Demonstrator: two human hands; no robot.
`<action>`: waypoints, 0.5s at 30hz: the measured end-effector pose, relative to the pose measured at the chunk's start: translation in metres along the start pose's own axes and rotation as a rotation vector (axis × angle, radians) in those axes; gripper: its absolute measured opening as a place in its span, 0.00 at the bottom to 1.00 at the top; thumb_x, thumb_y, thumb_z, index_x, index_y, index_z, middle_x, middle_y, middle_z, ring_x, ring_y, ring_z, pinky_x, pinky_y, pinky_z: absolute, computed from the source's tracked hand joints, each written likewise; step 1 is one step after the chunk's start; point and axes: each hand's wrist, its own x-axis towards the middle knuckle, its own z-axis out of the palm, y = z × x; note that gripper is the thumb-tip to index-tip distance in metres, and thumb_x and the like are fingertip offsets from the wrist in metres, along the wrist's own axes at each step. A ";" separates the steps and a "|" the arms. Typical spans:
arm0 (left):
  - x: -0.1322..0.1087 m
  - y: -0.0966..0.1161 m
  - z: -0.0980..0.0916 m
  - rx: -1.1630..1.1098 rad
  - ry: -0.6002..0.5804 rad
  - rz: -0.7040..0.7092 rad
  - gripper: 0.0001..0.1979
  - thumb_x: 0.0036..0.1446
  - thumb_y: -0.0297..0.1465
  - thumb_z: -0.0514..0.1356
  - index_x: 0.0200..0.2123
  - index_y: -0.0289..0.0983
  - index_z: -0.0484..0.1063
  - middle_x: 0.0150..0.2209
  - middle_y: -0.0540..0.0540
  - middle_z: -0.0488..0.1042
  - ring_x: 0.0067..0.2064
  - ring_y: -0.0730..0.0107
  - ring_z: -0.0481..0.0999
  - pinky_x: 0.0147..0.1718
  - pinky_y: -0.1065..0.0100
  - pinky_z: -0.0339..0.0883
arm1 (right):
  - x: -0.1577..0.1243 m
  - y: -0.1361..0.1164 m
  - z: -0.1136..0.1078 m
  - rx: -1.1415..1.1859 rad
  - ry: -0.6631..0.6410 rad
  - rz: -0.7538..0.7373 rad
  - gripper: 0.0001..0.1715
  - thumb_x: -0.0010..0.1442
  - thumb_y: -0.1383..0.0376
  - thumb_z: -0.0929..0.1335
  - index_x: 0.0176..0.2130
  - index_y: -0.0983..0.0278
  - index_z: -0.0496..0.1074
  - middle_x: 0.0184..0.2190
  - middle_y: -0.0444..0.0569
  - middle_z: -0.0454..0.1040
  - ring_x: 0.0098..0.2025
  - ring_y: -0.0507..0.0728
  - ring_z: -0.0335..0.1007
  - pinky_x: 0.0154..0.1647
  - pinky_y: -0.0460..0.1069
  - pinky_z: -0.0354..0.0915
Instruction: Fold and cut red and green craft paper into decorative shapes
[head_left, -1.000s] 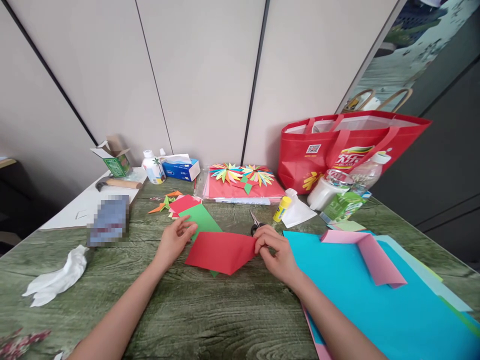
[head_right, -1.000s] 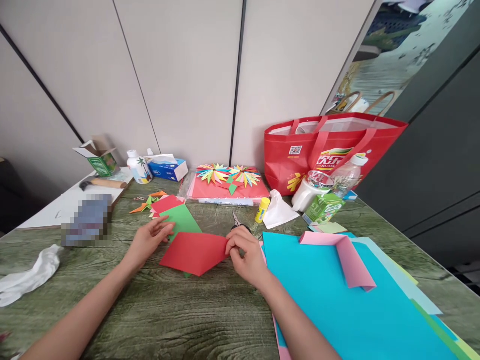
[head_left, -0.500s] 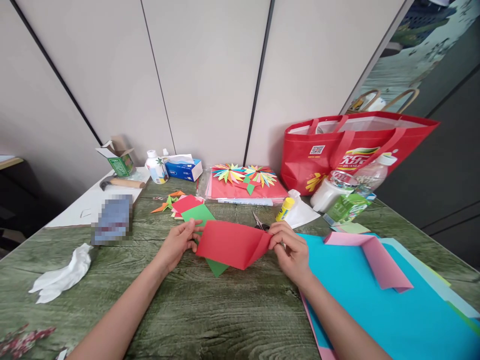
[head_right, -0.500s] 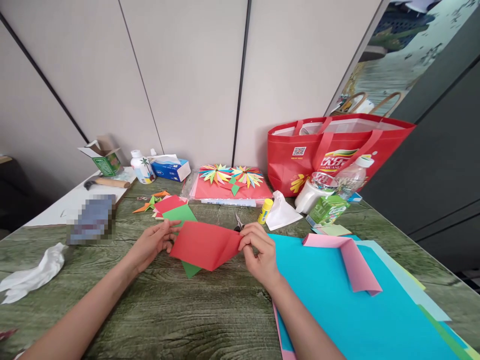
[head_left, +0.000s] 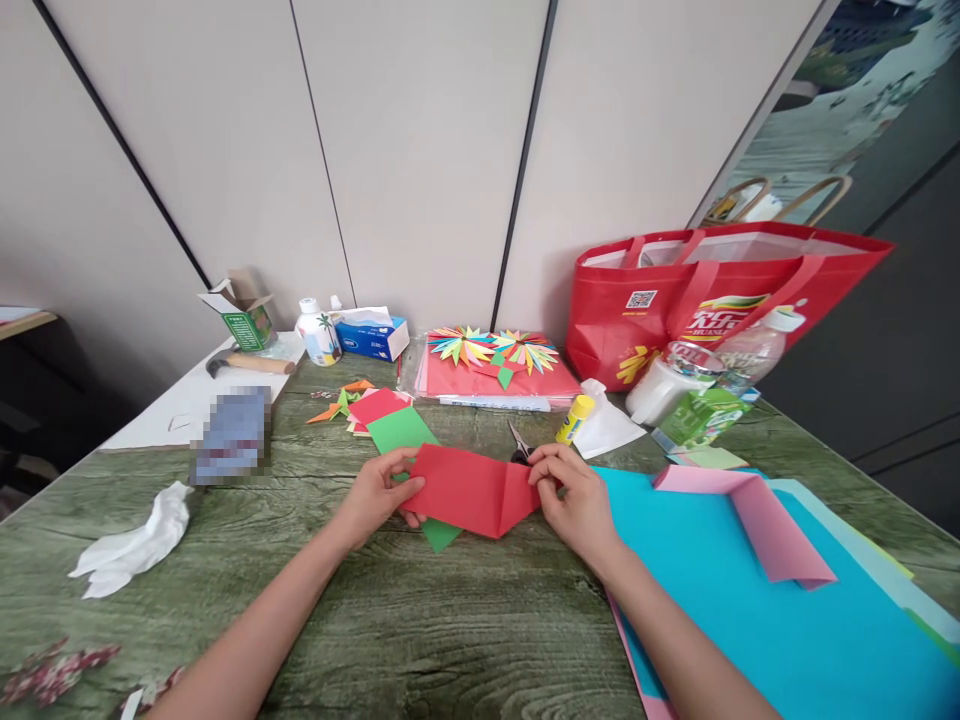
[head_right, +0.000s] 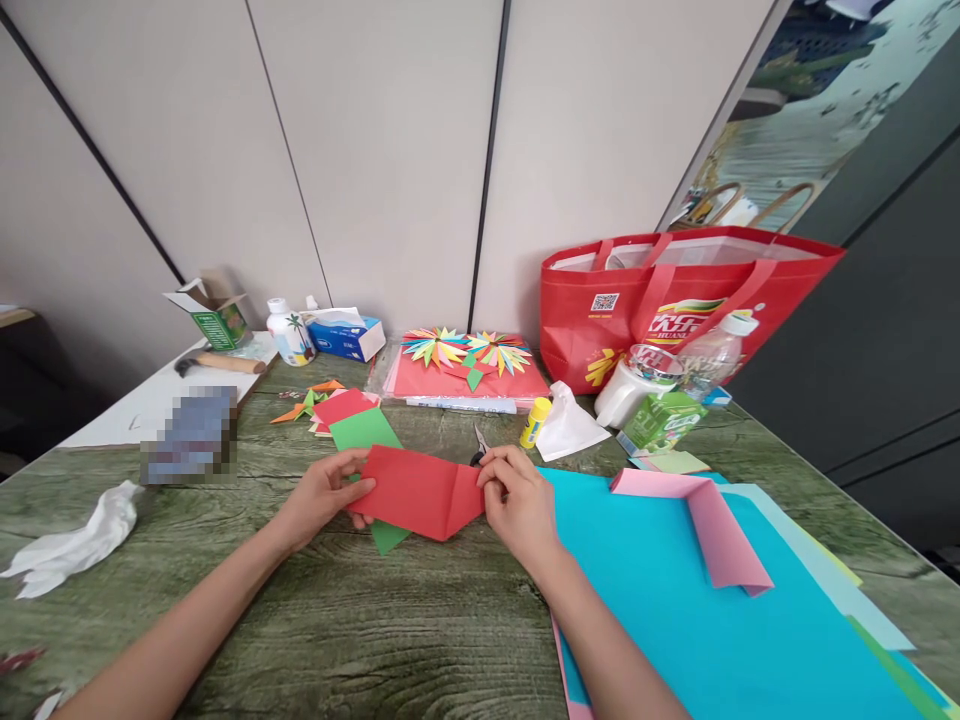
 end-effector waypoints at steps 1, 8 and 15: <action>-0.001 -0.002 0.002 -0.006 -0.018 -0.016 0.25 0.44 0.38 0.63 0.46 0.35 0.66 0.33 0.45 0.74 0.21 0.69 0.74 0.17 0.68 0.69 | -0.001 0.000 0.001 -0.047 0.001 -0.023 0.12 0.49 0.75 0.60 0.25 0.62 0.68 0.36 0.50 0.69 0.38 0.57 0.65 0.37 0.52 0.62; -0.004 -0.010 0.011 0.002 -0.208 -0.067 0.18 0.49 0.37 0.60 0.44 0.35 0.73 0.30 0.45 0.76 0.27 0.66 0.77 0.26 0.63 0.73 | -0.010 -0.018 0.010 0.057 -0.284 -0.186 0.26 0.57 0.73 0.59 0.55 0.60 0.58 0.50 0.53 0.64 0.50 0.58 0.61 0.48 0.55 0.63; -0.005 -0.007 0.007 0.176 -0.371 0.062 0.15 0.52 0.34 0.57 0.44 0.42 0.73 0.48 0.44 0.71 0.38 0.63 0.76 0.37 0.60 0.71 | -0.014 -0.029 0.016 0.129 -0.385 -0.310 0.28 0.57 0.74 0.60 0.55 0.56 0.61 0.50 0.50 0.67 0.51 0.60 0.56 0.50 0.60 0.61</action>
